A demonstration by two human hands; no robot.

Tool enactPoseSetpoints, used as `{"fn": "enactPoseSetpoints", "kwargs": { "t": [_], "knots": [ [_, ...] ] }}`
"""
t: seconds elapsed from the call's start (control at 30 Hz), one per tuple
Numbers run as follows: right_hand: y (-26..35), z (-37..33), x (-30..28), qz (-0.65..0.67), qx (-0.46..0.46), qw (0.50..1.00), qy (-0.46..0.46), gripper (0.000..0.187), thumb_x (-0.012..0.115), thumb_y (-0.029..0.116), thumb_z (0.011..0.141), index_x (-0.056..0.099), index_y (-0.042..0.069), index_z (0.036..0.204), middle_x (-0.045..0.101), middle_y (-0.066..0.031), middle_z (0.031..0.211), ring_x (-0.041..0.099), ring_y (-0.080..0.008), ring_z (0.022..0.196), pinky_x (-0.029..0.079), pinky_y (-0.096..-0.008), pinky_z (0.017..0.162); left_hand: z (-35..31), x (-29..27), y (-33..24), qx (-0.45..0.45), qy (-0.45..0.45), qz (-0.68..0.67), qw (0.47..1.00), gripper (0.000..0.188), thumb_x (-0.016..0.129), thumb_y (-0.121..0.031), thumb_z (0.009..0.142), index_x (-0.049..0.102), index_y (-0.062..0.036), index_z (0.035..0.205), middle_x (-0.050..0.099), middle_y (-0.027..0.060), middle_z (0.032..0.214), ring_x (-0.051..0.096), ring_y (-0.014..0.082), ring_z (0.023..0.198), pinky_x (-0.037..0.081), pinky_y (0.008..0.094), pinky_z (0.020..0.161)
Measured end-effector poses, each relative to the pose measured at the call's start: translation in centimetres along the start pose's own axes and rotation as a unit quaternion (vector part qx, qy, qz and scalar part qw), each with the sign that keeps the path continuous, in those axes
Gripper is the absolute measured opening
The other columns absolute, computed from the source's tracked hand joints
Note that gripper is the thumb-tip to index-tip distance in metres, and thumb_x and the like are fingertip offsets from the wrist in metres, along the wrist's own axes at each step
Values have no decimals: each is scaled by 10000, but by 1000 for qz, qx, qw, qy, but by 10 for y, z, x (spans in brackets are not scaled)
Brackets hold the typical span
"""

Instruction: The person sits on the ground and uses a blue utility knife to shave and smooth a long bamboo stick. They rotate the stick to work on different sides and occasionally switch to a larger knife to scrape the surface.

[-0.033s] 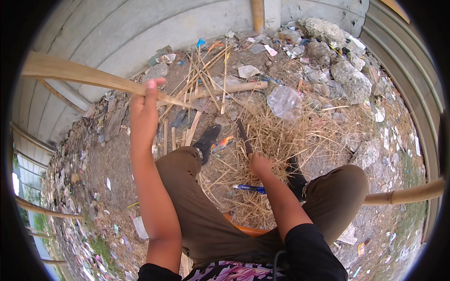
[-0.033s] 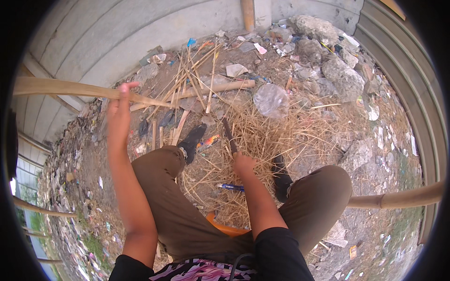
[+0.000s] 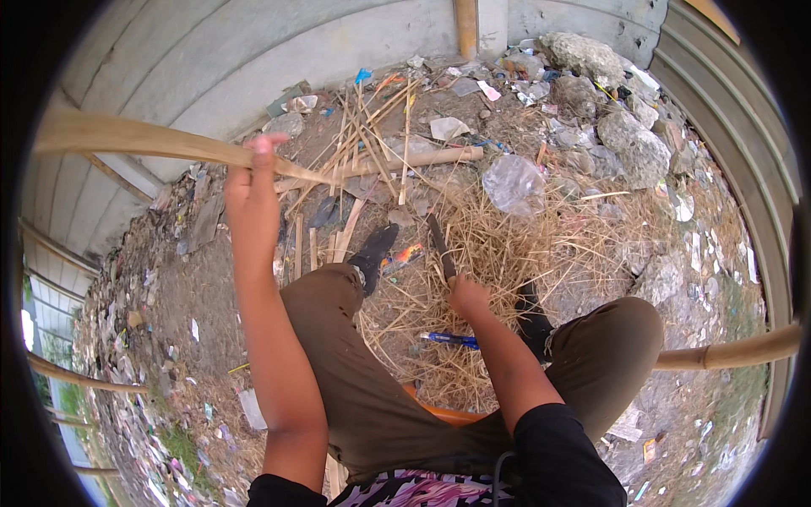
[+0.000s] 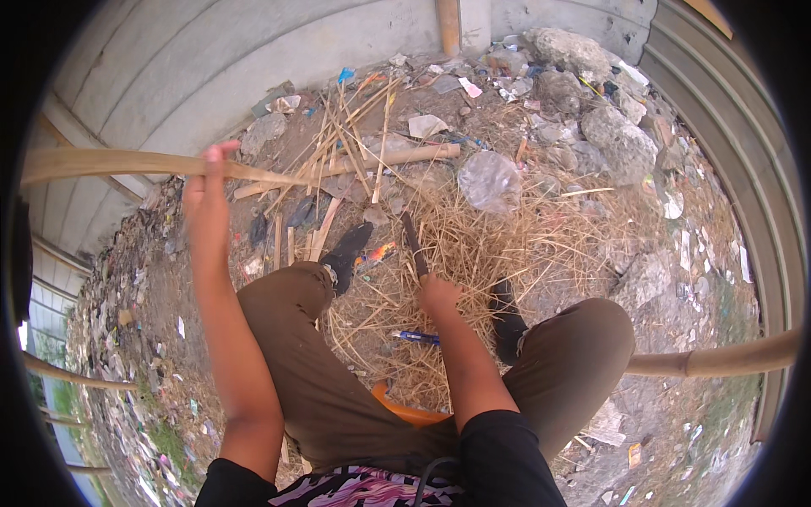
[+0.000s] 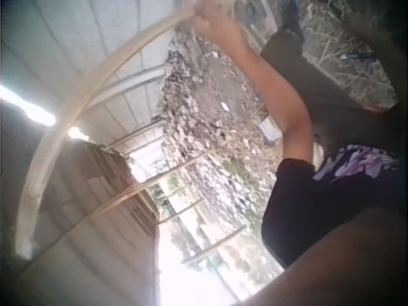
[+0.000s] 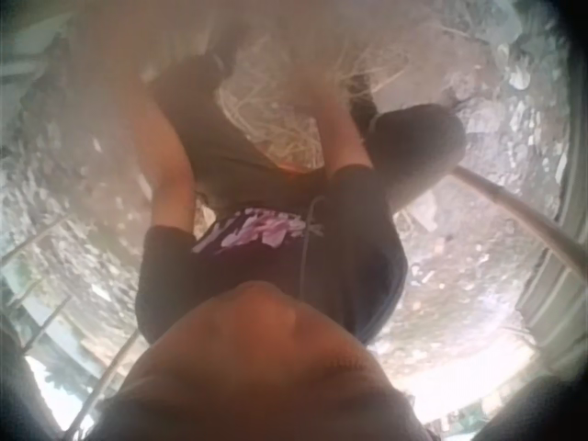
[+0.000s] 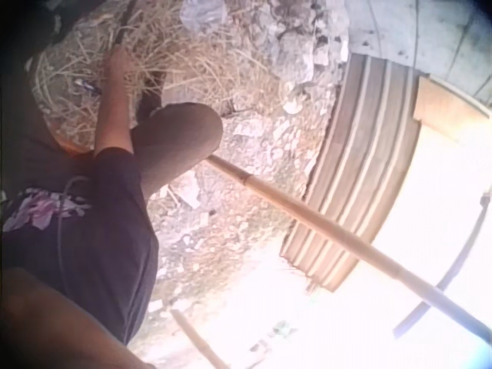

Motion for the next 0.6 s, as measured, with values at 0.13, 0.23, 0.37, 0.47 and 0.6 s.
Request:
{"fn": "enactPoseSetpoints", "kwargs": {
  "t": [0.13, 0.23, 0.37, 0.47, 0.6],
  "knots": [
    [11, -19, -17, 33, 41, 996, 78, 570, 586, 408, 914, 533, 66, 1367, 594, -149, 1355, 598, -402, 1188, 346, -616, 1041, -3, -52, -44, 154, -180, -222, 946, 324, 552, -346, 1034, 600, -26, 1018, 571, 39, 830, 548, 143, 804, 496, 324, 834],
    [-5, -11, -12, 99, 80, 992, -24, 588, 627, 460, 871, 592, 73, 1311, 605, -170, 1341, 584, -374, 1220, 303, -607, 1083, -4, -75, -67, 188, -202, -383, 881, 300, 563, -316, 1032, 505, -29, 965, 486, 16, 747, 495, 123, 689, 490, 289, 671],
    [6, -19, -4, 52, 50, 997, 40, 643, 596, 494, 896, 560, 31, 1342, 642, -196, 1248, 680, -350, 1002, 475, -537, 924, -3, -71, -57, 110, -210, -407, 882, 332, 518, -365, 1046, 437, -58, 948, 423, -5, 688, 442, 103, 592, 433, 277, 534],
    [-29, 23, 15, 119, 34, 985, 124, 625, 573, 452, 933, 528, 2, 1365, 691, -205, 1090, 713, -316, 771, 565, -460, 702, -6, -26, -18, 29, -177, -429, 885, 398, 461, -443, 1057, 451, -78, 897, 415, -19, 651, 428, 87, 571, 407, 270, 516],
    [-26, -30, -21, 418, 127, 890, 128, 303, 545, 218, 933, 585, -34, 1096, 696, -214, 839, 693, -272, 618, 570, -373, 548, -16, 33, 54, -13, -120, -284, 951, 465, 393, -484, 1070, 502, -114, 810, 439, -35, 649, 435, 66, 570, 373, 245, 498]
  ]
}}
Point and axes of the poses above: each hand's wrist, its own z-axis towards the middle knuckle, its own x-axis out of the palm, y = z × x, the point moved 10 cm from there along z, towards the middle knuckle
